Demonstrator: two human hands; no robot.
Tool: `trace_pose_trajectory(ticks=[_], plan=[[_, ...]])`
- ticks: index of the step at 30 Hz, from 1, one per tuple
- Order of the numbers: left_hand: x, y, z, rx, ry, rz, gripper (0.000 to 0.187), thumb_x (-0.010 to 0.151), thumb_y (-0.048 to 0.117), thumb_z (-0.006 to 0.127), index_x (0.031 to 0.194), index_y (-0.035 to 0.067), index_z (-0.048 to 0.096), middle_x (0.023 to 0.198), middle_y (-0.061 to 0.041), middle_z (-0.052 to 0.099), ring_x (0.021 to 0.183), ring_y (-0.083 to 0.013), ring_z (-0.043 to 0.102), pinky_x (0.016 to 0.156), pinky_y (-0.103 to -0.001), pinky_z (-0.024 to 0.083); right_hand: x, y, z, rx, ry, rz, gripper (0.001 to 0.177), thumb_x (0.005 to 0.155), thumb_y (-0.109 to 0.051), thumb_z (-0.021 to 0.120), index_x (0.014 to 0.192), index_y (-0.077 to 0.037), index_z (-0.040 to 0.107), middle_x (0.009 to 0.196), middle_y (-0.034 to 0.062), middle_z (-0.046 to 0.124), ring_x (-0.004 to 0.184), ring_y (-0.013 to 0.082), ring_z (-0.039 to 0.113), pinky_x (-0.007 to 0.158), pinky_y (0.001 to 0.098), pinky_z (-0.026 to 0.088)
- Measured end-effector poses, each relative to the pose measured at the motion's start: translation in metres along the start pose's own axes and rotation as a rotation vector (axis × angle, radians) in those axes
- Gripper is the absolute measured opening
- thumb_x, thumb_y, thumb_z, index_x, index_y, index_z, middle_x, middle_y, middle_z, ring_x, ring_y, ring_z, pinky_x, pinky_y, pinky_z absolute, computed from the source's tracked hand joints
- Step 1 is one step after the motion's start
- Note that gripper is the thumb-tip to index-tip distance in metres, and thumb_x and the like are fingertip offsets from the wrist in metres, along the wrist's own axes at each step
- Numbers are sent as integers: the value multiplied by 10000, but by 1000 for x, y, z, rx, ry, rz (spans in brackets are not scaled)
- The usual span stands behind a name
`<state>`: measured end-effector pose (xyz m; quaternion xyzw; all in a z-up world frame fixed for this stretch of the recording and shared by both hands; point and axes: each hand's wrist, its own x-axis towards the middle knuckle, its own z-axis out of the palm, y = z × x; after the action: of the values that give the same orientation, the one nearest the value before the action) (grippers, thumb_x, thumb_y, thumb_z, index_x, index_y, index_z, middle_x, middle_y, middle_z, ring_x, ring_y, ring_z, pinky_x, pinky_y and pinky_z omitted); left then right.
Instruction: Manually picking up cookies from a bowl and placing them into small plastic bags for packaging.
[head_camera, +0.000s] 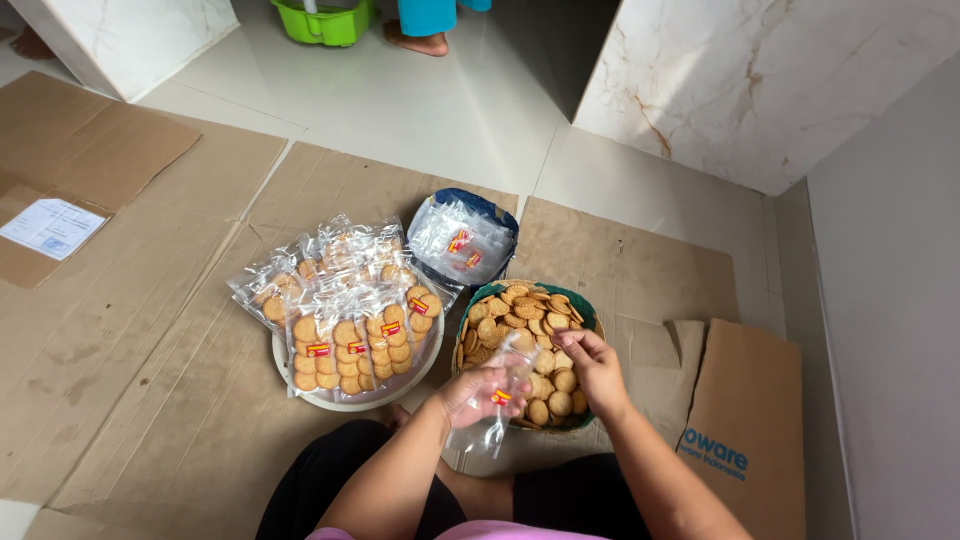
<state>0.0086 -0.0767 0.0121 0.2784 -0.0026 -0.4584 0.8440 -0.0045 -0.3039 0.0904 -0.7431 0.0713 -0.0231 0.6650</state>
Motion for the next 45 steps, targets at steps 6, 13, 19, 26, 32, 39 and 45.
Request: trace_pose_trajectory(ticks=[6, 13, 19, 26, 32, 39, 45], plan=[[0, -3, -15, -153, 12, 53, 773, 901, 353, 664, 1593, 179, 367, 1124, -184, 646, 952, -298, 657, 864, -450, 535, -24, 125, 16, -1151, -271, -35, 753, 821, -520, 775, 1472, -243, 518, 1554, 98, 409, 1453, 314, 347, 1161, 490, 332], [8, -21, -32, -139, -14, -32, 727, 954, 377, 606, 1601, 166, 352, 1166, -219, 651, 992, -360, 688, 858, -480, 560, -14, 106, 20, -1286, -782, 147, 608, 949, -552, 573, 1444, -204, 526, 1659, -6, 291, 1598, 268, -79, 1287, 485, -7], [9, -21, -35, -156, 8, -23, 639, 961, 381, 577, 1529, 138, 417, 1194, -218, 654, 993, -353, 682, 892, -508, 547, -28, 107, 20, -1235, -473, 24, 538, 886, -394, 635, 1391, -230, 546, 1300, 96, 612, 1082, 375, 648, 924, 461, 543], [13, -21, -42, -153, 36, -31, 648, 947, 386, 592, 1539, 182, 425, 1179, -195, 666, 974, -333, 684, 890, -491, 539, -26, 82, 23, -1194, -458, 165, 333, 916, -298, 508, 1170, -188, 694, 1167, 82, 717, 1043, 341, 678, 912, 440, 537], [14, -28, -44, -172, 117, -69, 663, 931, 415, 639, 1511, 160, 443, 1150, -212, 672, 967, -361, 693, 886, -520, 562, -24, 89, 17, -1146, -547, 257, 371, 958, -397, 514, 1258, -258, 682, 1147, 127, 739, 1060, 370, 692, 911, 460, 564], [19, -26, -49, -197, 132, -104, 694, 920, 462, 668, 1492, 130, 455, 1134, -219, 682, 968, -384, 715, 888, -555, 588, 18, 171, -9, -883, -337, 378, 472, 928, -371, 588, 1389, -272, 586, 1294, 174, 666, 1207, 395, 665, 1016, 466, 565], [23, -28, -59, -183, 86, -149, 744, 929, 458, 647, 1543, 112, 406, 1136, -231, 662, 982, -396, 696, 895, -559, 582, 22, 184, -15, -540, -178, 399, 399, 872, -325, 710, 1253, -241, 626, 1019, 83, 772, 937, 269, 767, 785, 415, 620]])
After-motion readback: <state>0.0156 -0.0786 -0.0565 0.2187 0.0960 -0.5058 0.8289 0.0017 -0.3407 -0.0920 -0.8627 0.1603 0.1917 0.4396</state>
